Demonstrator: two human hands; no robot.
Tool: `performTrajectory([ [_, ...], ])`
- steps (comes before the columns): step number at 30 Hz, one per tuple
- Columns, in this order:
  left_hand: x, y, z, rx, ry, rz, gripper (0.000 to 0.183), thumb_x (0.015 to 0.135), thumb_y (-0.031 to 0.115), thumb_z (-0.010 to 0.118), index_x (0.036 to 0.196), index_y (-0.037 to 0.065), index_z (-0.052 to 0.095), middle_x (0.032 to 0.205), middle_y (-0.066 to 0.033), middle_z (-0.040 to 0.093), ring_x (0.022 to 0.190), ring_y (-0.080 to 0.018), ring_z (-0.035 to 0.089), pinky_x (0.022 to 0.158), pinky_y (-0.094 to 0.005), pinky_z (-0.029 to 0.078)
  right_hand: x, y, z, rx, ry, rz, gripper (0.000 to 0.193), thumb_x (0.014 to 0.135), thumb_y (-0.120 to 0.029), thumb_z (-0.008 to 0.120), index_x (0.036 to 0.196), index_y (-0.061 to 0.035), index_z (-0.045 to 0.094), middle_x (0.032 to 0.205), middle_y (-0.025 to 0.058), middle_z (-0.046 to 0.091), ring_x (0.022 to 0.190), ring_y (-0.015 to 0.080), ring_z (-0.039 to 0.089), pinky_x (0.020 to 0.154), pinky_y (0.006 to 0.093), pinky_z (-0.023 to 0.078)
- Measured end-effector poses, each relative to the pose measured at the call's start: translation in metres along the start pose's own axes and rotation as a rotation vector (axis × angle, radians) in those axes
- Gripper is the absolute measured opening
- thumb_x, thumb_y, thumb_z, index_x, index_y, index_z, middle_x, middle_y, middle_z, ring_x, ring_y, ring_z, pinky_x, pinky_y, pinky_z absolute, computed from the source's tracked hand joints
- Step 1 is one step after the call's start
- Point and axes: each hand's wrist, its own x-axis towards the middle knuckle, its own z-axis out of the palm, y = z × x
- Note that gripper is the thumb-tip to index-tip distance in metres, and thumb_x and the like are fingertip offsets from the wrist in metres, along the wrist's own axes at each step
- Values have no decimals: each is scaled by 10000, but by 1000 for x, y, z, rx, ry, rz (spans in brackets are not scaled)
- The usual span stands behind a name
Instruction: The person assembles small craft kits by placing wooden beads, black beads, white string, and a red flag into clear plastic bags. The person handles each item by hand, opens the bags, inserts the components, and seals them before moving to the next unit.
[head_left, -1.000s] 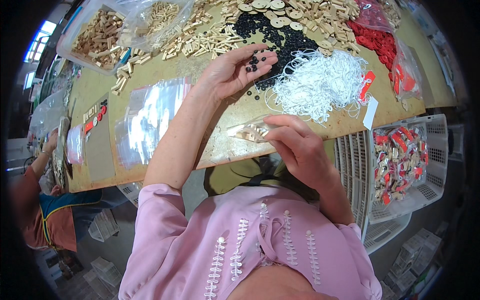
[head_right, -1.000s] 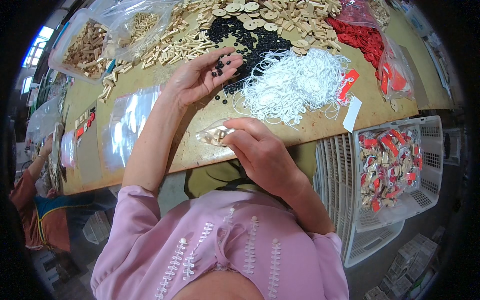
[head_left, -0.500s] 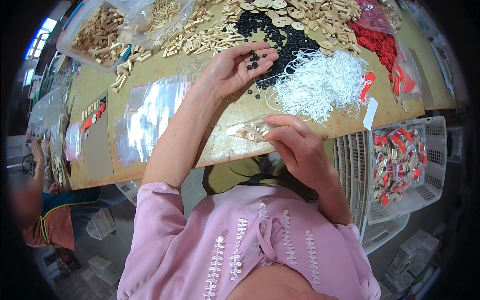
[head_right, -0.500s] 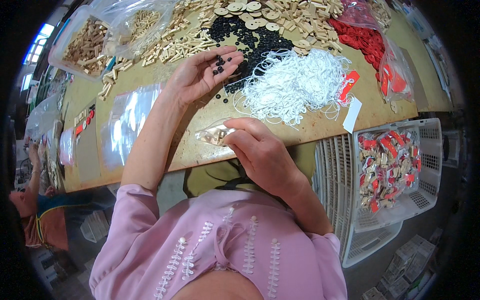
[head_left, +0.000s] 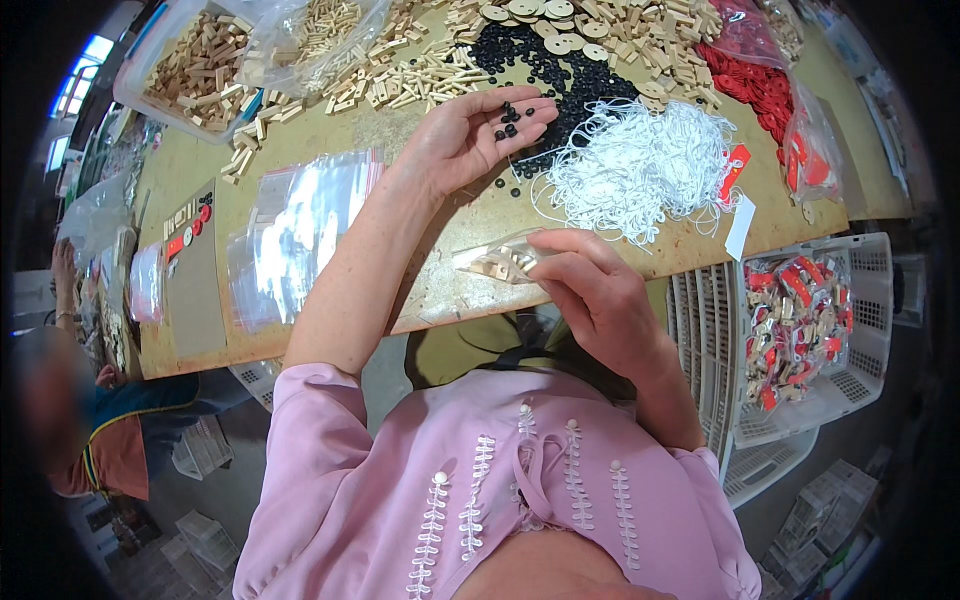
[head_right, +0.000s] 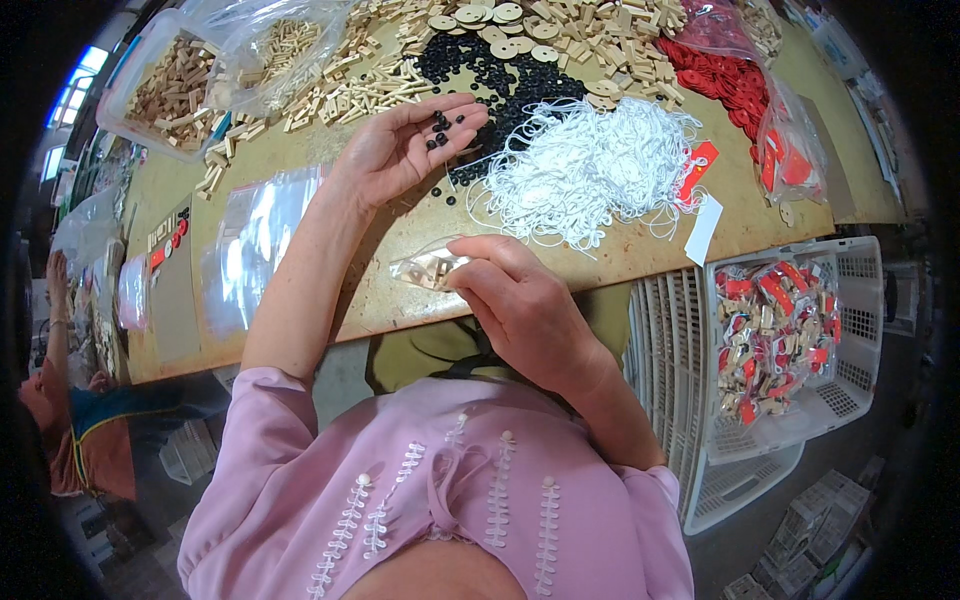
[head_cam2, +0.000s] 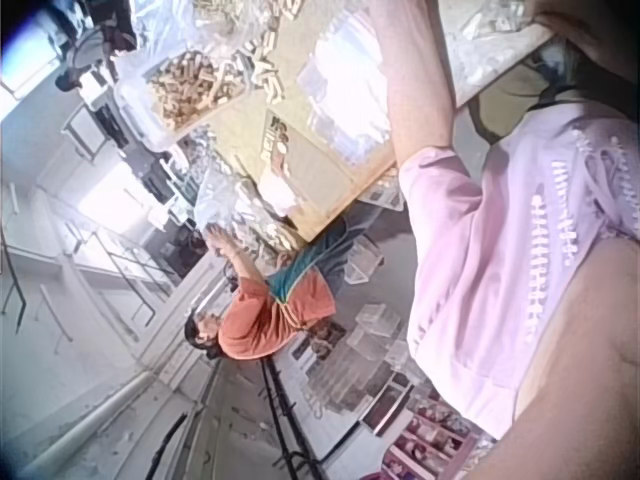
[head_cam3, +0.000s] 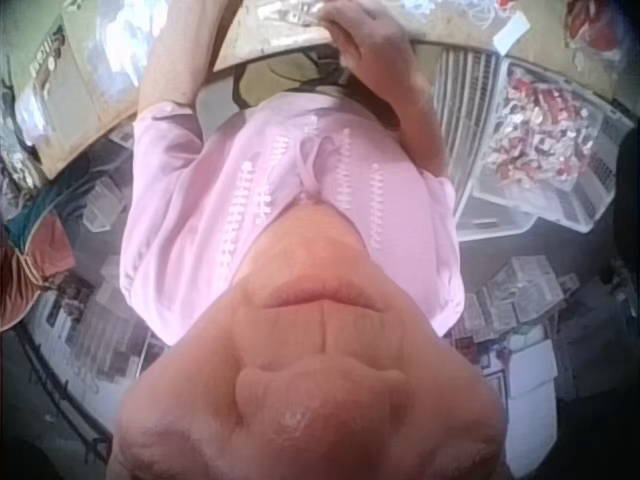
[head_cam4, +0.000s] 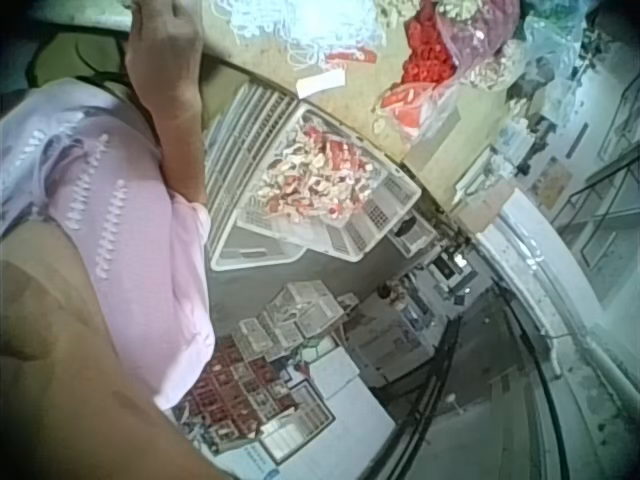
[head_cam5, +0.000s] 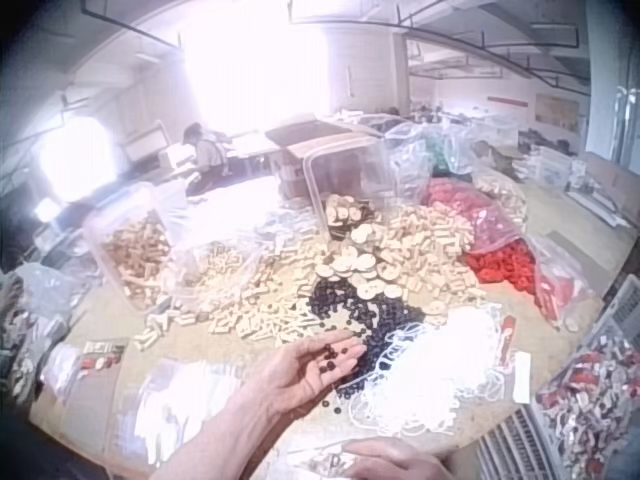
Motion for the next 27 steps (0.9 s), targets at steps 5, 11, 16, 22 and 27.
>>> performTrajectory([
  [5, 2, 0, -3, 10, -14, 2, 444, 1091, 94, 322, 1430, -174, 425, 1428, -308, 513, 1297, -368, 586, 1037, -394, 585, 1, -1, 0, -3, -1, -6, 150, 905, 47, 695, 1032, -16, 646, 1206, 148, 679, 1083, 326, 671, 907, 372, 544],
  [11, 2, -1, -3, 0, -22, -3, 440, 1093, 99, 340, 1429, -173, 419, 1425, -308, 517, 1293, -368, 590, 1034, -393, 588, 1, -1, 0, 14, -15, 16, 106, 918, 13, 672, 1006, -30, 629, 1188, 155, 661, 1101, 369, 645, 914, 415, 538],
  [16, 5, -1, -7, -40, -38, -4, 454, 1099, 130, 348, 1436, -169, 407, 1422, -311, 521, 1297, -382, 585, 1051, -414, 574, 3, -2, -1, -4, -10, -7, 128, 912, 34, 680, 1023, -17, 641, 1187, 164, 677, 1077, 351, 666, 908, 392, 541],
  [22, -3, 12, -2, -192, -179, 16, 483, 1107, 195, 327, 1390, -180, 441, 1358, -326, 562, 1243, -375, 624, 1017, -420, 586, 19, -7, -8, -77, 22, -7, 87, 912, 35, 667, 992, 4, 655, 1158, 178, 685, 1043, 343, 680, 902, 388, 545],
  [27, -19, 25, 14, -297, -301, 38, 515, 1115, 243, 320, 1365, -181, 475, 1324, -314, 584, 1216, -349, 629, 1089, -439, 531, 40, -9, -6, -253, 92, -18, 60, 901, 40, 645, 959, 26, 641, 1075, 187, 663, 994, 354, 671, 854, 402, 551],
])
